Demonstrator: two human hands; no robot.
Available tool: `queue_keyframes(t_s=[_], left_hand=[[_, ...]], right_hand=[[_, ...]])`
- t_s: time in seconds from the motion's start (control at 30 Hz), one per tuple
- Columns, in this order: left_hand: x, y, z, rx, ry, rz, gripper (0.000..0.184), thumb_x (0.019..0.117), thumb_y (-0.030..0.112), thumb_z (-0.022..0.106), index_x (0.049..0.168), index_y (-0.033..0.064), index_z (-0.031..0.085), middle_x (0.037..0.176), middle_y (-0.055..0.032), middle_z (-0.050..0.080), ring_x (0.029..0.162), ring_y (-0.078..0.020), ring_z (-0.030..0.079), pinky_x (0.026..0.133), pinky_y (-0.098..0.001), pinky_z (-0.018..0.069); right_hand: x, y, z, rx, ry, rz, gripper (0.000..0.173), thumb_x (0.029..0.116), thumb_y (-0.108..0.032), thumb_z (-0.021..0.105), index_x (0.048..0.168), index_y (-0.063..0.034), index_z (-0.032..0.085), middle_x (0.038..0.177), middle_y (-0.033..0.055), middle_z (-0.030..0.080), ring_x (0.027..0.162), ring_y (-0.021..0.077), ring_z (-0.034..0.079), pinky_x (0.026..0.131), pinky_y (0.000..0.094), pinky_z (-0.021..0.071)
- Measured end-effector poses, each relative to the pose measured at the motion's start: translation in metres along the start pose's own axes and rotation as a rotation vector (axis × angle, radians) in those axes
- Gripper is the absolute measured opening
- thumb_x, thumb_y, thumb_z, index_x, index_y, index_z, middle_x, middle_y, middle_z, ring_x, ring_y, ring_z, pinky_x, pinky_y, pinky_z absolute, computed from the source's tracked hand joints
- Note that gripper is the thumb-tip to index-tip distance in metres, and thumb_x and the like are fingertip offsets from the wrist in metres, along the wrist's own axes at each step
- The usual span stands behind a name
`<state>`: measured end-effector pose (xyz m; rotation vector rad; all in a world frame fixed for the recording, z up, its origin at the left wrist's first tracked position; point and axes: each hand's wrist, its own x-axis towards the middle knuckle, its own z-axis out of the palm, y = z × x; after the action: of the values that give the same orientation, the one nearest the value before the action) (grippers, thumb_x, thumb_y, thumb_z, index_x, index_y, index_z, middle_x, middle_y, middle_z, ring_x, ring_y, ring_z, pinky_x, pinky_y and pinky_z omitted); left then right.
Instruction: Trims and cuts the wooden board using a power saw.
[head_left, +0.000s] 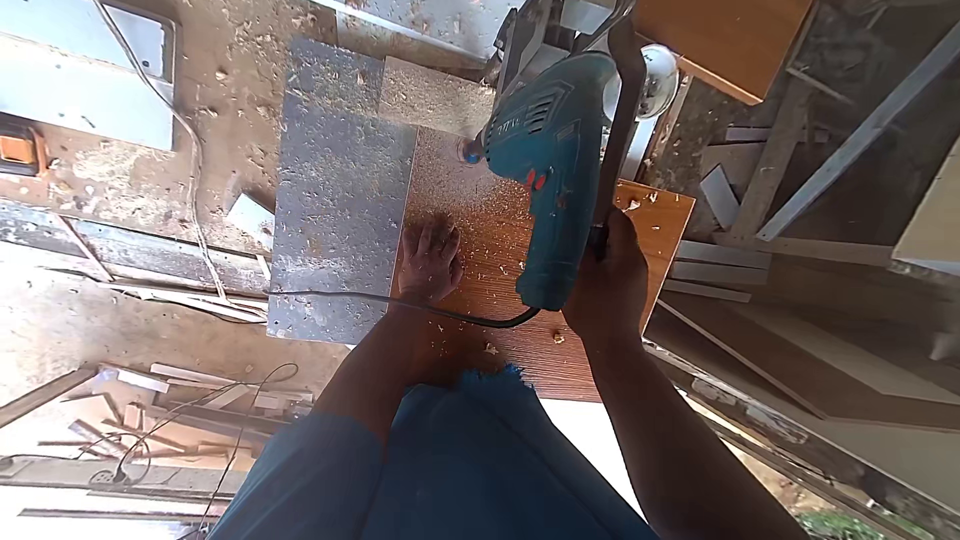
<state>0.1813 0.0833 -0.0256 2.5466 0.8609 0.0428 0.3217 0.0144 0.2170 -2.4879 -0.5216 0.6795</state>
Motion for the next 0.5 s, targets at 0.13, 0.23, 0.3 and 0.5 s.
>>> queue_keyframes(t_s=[0.13,0.23,0.3,0.5], left_hand=[[0.0025,0.0003,0.0021,0.038,0.032,0.005,0.052,0.0992,0.035,0.044,0.148,0.0213,0.057,0.161,0.004,0.045,0.154,-0.0322,0.031,0.12,-0.0691,0.0117],[0.0018,-0.0002,0.0044,0.035,0.088,0.016,0.051,0.0985,0.035,0.045,0.144,0.0203,0.061,0.159,0.0031,0.048,0.152,-0.0325,0.034,0.119,-0.0695,0.0136],[0.0016,0.0009,0.0002,0.04,0.042,0.014,0.051,0.1002,0.035,0.044,0.146,0.0198,0.058,0.16,0.0023,0.046,0.153,-0.0337,0.032,0.119,-0.0701,0.0133],[0.0039,0.0017,-0.0037,0.026,-0.037,-0.011,0.051,0.1009,0.036,0.044,0.148,0.0209,0.056,0.163,0.0028,0.043,0.155,-0.0355,0.028,0.12,-0.0706,0.0103]], right_hand=[[-0.0003,0.0026,0.0041,0.008,0.025,0.0,0.046,0.1056,-0.016,0.048,0.152,-0.0154,0.044,0.09,0.0069,0.059,0.064,0.0129,0.053,0.058,0.0345,0.0486],[-0.0002,0.0052,0.0067,0.011,0.034,-0.017,0.046,0.1053,-0.015,0.048,0.151,-0.0147,0.044,0.089,0.0069,0.059,0.063,0.0123,0.053,0.057,0.0338,0.0487],[-0.0007,0.0057,0.0064,-0.006,0.032,-0.021,0.045,0.1055,-0.015,0.047,0.151,-0.0136,0.044,0.087,0.0081,0.058,0.061,0.0147,0.053,0.055,0.0365,0.0487],[-0.0011,0.0024,0.0064,0.026,0.037,-0.017,0.047,0.1054,-0.013,0.046,0.153,-0.0125,0.043,0.101,0.0124,0.063,0.075,0.0179,0.058,0.066,0.0404,0.0508]])
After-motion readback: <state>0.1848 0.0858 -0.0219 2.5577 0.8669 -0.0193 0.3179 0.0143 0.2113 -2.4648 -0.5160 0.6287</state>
